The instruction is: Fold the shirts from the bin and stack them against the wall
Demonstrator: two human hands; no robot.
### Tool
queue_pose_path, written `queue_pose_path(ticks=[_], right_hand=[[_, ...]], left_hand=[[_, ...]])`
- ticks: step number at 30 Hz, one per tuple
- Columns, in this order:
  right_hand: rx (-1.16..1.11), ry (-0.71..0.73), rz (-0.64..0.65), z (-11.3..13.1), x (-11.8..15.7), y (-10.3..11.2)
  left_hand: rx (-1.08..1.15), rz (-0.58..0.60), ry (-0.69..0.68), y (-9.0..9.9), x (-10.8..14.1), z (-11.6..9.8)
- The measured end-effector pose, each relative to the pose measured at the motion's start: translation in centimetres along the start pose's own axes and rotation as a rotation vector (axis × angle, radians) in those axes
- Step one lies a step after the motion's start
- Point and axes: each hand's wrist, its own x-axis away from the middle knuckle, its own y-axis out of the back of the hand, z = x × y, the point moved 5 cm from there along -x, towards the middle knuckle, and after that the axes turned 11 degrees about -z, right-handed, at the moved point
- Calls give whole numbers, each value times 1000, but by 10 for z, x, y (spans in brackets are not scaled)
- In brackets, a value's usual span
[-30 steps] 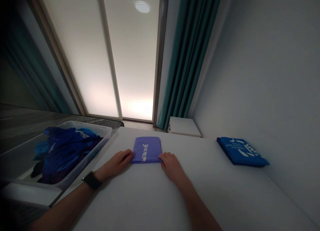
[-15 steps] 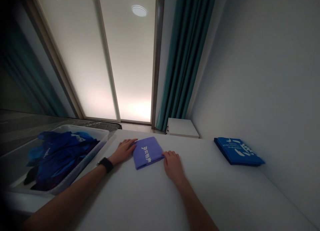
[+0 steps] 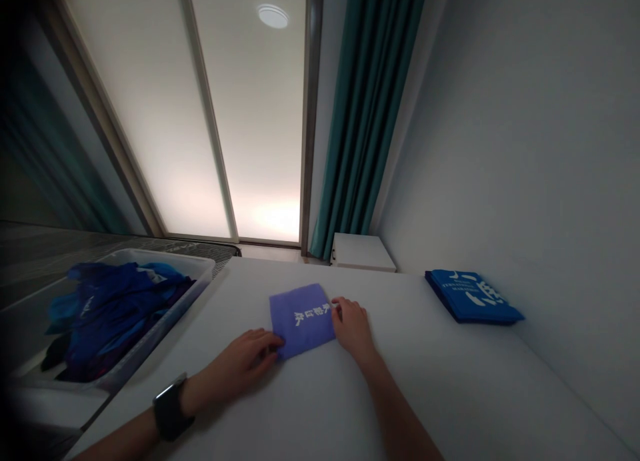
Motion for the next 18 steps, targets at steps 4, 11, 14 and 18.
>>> queue_pose_path(ticks=[4, 11, 14, 18], right_hand=[[93, 6, -12, -3, 1, -3], [227, 21, -64, -6, -7, -8], [252, 2, -98, -9, -12, -2], [191, 60, -118, 4, -8, 6]], left_hand=[[56, 69, -193, 2, -10, -19], [-212, -149, -20, 3, -25, 32], [-176, -84, -43, -3, -11, 20], [-116, -31, -120, -3, 0, -7]])
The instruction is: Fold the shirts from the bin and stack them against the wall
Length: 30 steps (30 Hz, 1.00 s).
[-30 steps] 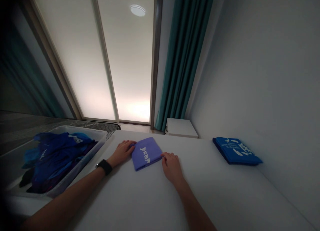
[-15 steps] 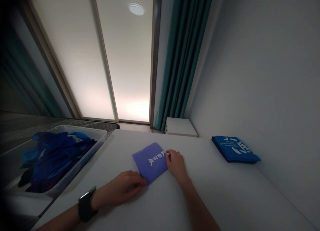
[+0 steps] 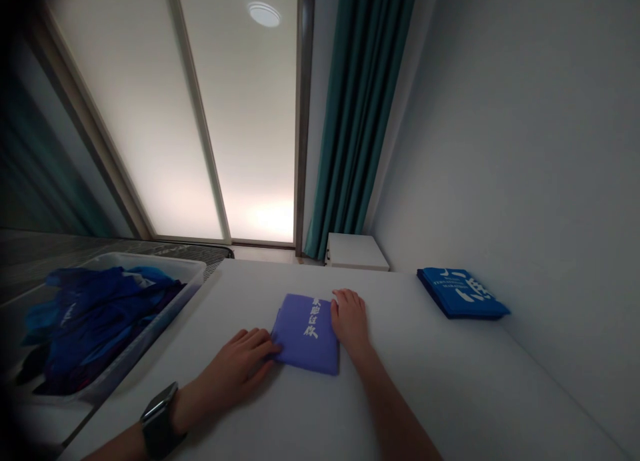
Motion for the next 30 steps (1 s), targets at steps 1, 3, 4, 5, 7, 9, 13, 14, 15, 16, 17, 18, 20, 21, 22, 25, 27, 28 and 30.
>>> queue_pose_path(ticks=[1, 3, 4, 5, 7, 9, 13, 14, 15, 16, 17, 18, 20, 21, 22, 25, 27, 28, 30], right_hand=[[-23, 21, 8, 7, 3, 3], [-50, 57, 46, 24, 11, 6], [-51, 73, 71, 32, 16, 7], [-52, 93, 99, 40, 20, 7], [-57, 134, 160, 53, 28, 5], [-65, 168, 224, 60, 34, 1], [-72, 200, 306, 61, 38, -6], [-76, 209, 312, 61, 38, -6], [-80, 218, 315, 61, 39, -6], [-83, 225, 317, 61, 39, -6], [-85, 230, 316, 61, 39, -5], [-87, 235, 316, 62, 40, -5], [-95, 247, 316, 65, 41, -3], [-101, 252, 316, 66, 41, -3], [-107, 256, 315, 66, 41, -3], [-130, 237, 316, 61, 39, -6], [-136, 173, 305, 49, 34, -9], [-132, 128, 293, 40, 30, -10], [-109, 36, 266, 21, 25, -12]], left_hand=[[14, -18, 4, 2, -2, -1], [53, -96, 52, 5, -11, 6], [83, -141, 92, 6, -17, 14], [120, -177, 139, 6, -24, 24], [209, -179, 254, 1, -36, 48], [303, -140, 354, -8, -48, 69], [340, -194, 458, -22, -64, 94], [336, -200, 466, -26, -67, 96], [328, -198, 469, -30, -69, 96], [311, -195, 470, -33, -71, 95], [283, -197, 465, -35, -72, 94], [246, -211, 454, -36, -73, 91], [160, -269, 398, -35, -73, 83], [123, -298, 349, -33, -72, 76], [95, -318, 289, -31, -71, 68], [44, -272, 98, -32, -64, 40], [22, -193, 3, -36, -58, 24], [16, -155, -28, -39, -55, 18], [10, -91, -48, -43, -51, 12]])
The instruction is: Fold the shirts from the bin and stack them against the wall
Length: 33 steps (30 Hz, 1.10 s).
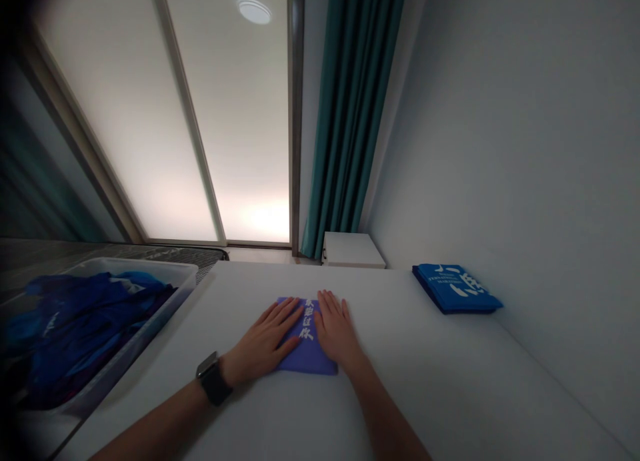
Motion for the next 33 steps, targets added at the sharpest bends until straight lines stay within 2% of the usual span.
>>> queue_pose_path(ticks=[3, 5, 13, 17, 21, 27, 33], right_hand=[[23, -86, 9, -23, -2, -1], [47, -103, 39, -29, -1, -4], [105, -146, 95, -29, 2, -6], [86, -177, 72, -29, 0, -2], [52, -168, -10, -16, -1, 7], [25, 40, 30, 31, 10, -2], [102, 62, 4, 43, 16, -5]], left_hand=[[-10, 48, 55, -3, 4, 0], [-17, 65, 96, -2, 5, 1], [-46, 83, 180, -4, 15, 6], [-80, 84, 180, -5, 16, 8], [-87, 49, 132, 0, 9, 10], [-129, -1, 71, -5, 5, 19], [-205, -16, 57, -9, 15, 24]])
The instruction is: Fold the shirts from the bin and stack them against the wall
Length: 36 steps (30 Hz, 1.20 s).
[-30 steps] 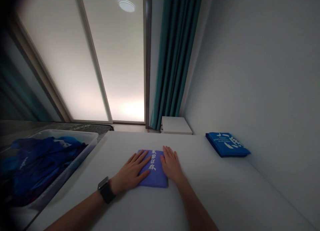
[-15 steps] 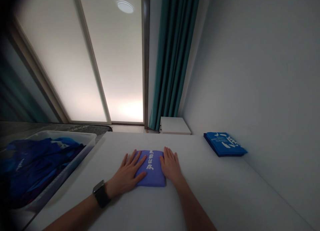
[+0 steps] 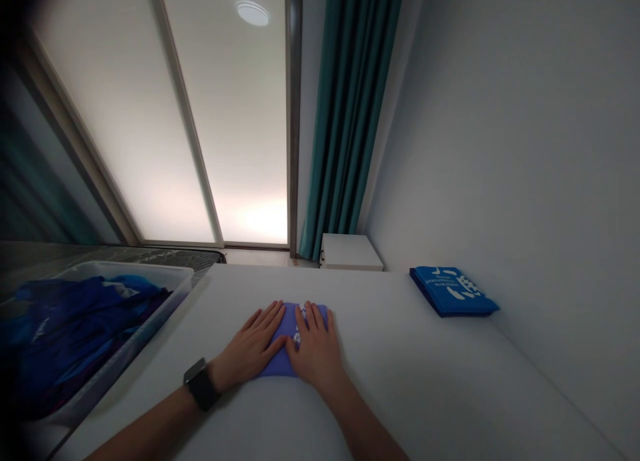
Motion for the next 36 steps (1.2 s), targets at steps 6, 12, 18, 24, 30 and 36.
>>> queue_pose_path(ticks=[6, 12, 18, 24, 30, 36], right_hand=[[-8, 24, 17, 2, -1, -1], [-33, 31, 50, 7, -2, -4], [-32, -18, 75, 3, -3, -7], [-4, -116, 79, -12, 2, -6], [-59, -195, 83, -27, -1, -7], [-153, -308, 63, -62, -10, -6]], left_hand=[[-49, -23, -83, 16, -3, -4], [5, 2, -83, 12, -9, -15], [-59, -5, -39, 3, 1, -15], [-119, -25, -20, 5, 5, -14], [-88, -10, 11, 3, 12, -11], [11, 27, 56, 0, 18, 5]])
